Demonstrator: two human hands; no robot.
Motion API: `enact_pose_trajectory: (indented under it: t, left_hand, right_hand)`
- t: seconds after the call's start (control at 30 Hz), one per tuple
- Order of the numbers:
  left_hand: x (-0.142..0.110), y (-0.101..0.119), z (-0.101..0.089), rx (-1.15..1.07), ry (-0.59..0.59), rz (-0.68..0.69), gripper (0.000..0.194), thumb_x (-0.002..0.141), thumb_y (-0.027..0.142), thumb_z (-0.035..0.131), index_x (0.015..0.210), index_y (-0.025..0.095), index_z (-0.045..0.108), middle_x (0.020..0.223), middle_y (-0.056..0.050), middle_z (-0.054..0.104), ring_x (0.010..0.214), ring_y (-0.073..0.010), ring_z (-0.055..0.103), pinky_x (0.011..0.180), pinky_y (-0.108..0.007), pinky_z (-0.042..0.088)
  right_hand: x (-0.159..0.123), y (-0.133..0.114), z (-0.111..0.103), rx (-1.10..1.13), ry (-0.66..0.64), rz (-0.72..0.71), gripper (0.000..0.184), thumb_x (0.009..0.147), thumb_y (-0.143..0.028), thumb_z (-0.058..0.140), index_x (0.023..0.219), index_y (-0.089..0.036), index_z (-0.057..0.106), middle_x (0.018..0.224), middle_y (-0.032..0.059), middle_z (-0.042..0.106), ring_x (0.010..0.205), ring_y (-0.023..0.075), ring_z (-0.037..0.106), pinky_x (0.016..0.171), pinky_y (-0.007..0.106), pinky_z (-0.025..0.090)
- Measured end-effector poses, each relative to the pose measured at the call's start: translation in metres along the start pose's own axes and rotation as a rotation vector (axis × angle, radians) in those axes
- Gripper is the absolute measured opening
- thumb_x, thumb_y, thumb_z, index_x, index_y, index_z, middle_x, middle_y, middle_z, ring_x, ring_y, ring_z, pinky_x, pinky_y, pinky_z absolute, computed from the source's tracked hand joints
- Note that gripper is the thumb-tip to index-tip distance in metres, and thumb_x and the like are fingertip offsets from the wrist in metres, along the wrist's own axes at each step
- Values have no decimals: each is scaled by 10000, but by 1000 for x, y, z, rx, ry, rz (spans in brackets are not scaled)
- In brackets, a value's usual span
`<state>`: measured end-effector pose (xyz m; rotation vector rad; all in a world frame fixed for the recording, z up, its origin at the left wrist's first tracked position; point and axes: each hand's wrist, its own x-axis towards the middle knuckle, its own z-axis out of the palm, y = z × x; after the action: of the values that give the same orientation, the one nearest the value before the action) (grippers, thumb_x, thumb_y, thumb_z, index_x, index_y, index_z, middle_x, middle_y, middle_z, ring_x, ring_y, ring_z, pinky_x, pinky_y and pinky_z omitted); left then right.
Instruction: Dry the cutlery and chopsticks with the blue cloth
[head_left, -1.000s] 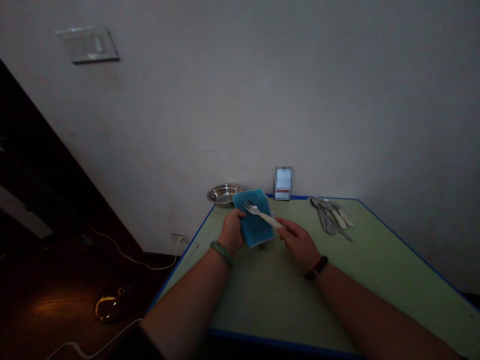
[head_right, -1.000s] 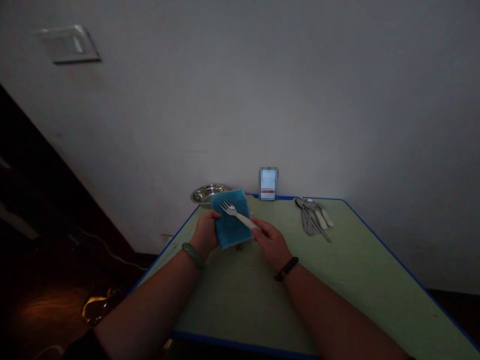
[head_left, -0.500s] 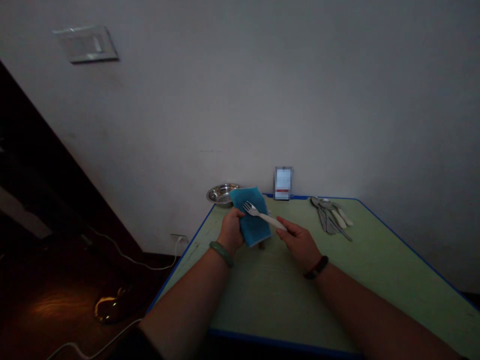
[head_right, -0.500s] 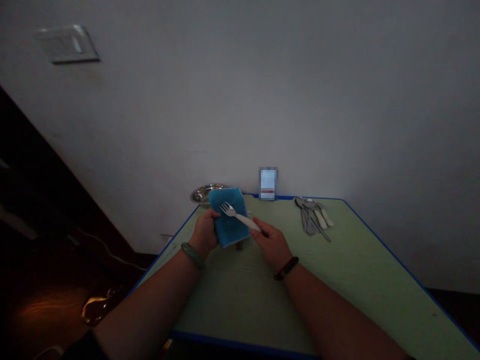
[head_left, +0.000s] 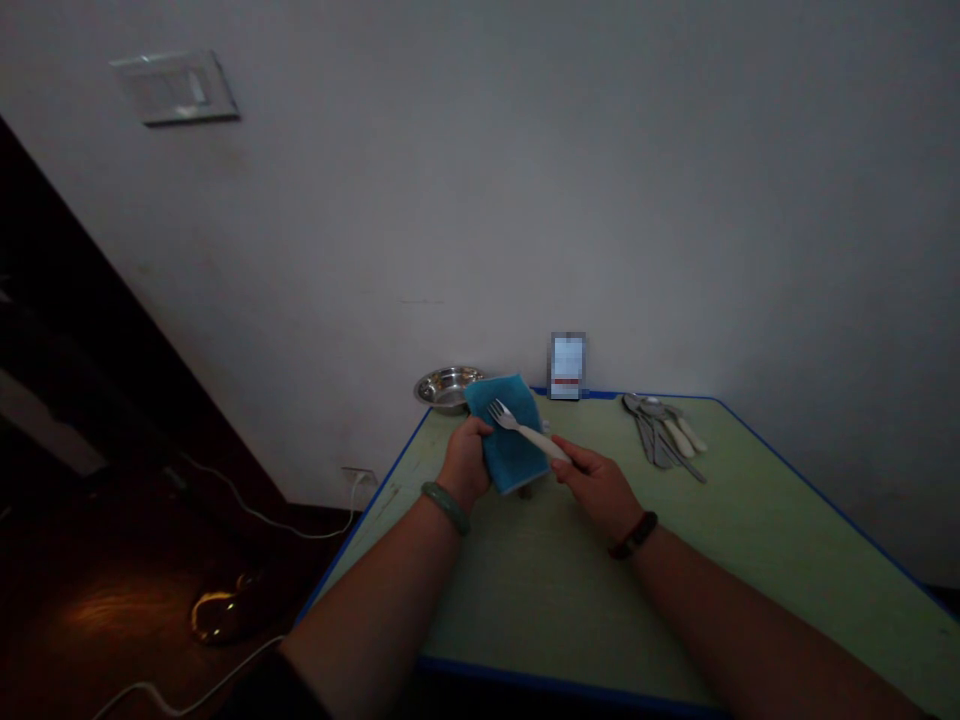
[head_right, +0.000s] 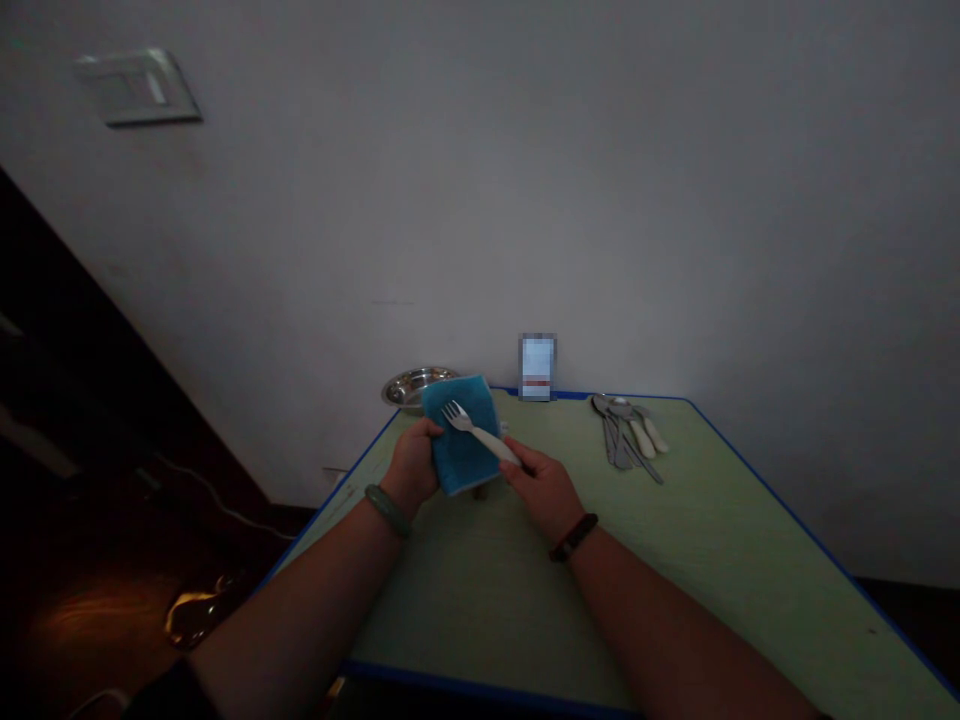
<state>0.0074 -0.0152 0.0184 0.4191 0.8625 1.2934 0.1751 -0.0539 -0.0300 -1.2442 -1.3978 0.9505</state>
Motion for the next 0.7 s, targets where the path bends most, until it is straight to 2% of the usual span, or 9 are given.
enact_pose_trajectory:
  t: [0.2, 0.37, 0.53, 0.7]
  left_hand:
    - [0, -2, 0, 24, 10, -26, 385, 555, 98, 490, 906, 148, 641, 641, -53, 699, 640, -259, 709, 695, -428, 606]
    - [0, -2, 0, 23, -12, -54, 398, 557, 109, 483, 922, 137, 640, 639, -61, 698, 641, -271, 709, 691, -447, 603]
    - [-3, 1, 2, -10, -2, -55, 430, 602, 109, 488, 1000, 134, 649, 724, -74, 735, 682, -269, 723, 719, -443, 602]
    - [-5, 3, 3, 1, 33, -53, 413, 680, 161, 489, 1045, 88, 666, 727, -104, 743, 697, -287, 726, 727, -457, 599]
  right_hand:
    - [0, -1, 0, 9, -6, -25, 576, 728, -442, 646, 1234, -168, 682, 1001, 71, 745, 873, 228, 660, 838, 389, 514]
    - [1, 0, 0, 0, 9, -58, 560, 720, -450, 651, 1209, -181, 699, 976, 59, 758, 847, 224, 673, 816, 384, 532]
    - [1, 2, 0, 11, 5, -62, 541, 719, -438, 658, 1201, -197, 701, 980, 48, 766, 836, 219, 688, 812, 383, 547]
    - [1, 3, 0, 8, 35, -89, 497, 720, -427, 675, 1174, -231, 714, 1059, 35, 756, 933, 238, 692, 875, 406, 538]
